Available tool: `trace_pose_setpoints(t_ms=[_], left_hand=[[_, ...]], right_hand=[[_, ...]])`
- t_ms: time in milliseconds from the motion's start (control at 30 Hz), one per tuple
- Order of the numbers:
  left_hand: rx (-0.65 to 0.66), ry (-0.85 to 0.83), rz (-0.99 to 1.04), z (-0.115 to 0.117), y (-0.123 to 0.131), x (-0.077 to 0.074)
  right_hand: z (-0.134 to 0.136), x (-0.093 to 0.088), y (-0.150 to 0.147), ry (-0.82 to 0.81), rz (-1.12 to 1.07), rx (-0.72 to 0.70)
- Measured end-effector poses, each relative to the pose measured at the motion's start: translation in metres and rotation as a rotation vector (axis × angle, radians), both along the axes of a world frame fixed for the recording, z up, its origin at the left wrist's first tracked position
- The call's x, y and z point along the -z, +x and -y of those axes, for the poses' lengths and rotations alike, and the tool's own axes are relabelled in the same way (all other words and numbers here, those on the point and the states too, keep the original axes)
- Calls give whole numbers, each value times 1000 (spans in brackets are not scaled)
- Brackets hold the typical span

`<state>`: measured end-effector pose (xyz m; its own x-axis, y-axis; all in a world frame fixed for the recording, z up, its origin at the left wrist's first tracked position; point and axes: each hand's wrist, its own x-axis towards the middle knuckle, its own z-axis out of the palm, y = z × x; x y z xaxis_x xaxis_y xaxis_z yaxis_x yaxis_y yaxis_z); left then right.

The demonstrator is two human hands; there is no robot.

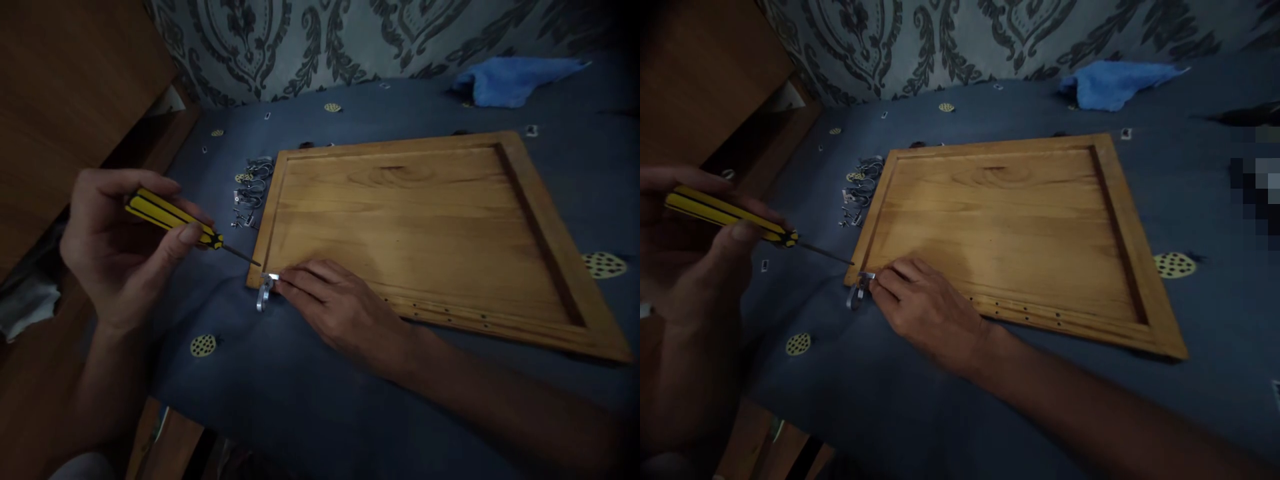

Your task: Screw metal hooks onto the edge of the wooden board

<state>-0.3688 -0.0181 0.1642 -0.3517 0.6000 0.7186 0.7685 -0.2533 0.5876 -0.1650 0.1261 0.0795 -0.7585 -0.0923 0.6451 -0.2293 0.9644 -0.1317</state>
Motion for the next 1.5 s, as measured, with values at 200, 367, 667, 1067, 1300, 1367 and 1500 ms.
trace_pose_setpoints(t_ms=[200,367,667,1067,1300,1367,1500], left_hand=[[87,4,-42,-12,11,8],[11,-184,-122,-13,15,23],[2,-583,-251,-21,-15,30],[25,-608,-253,-30,-3,46],[36,-559,-252,-38,5,53],[40,-524,-259,-40,4,55],[19,-447,-271,-40,-2,58]], right_hand=[[0,1,-1,-28,-9,-43],[1,-4,0,-313,-19,-76],[-7,-10,-6,-1001,-29,98],[-7,-7,-11,-924,-28,80],[-7,-4,-12,-945,26,64],[-7,-3,-14,-948,37,68],[-7,-3,-14,-940,66,92]])
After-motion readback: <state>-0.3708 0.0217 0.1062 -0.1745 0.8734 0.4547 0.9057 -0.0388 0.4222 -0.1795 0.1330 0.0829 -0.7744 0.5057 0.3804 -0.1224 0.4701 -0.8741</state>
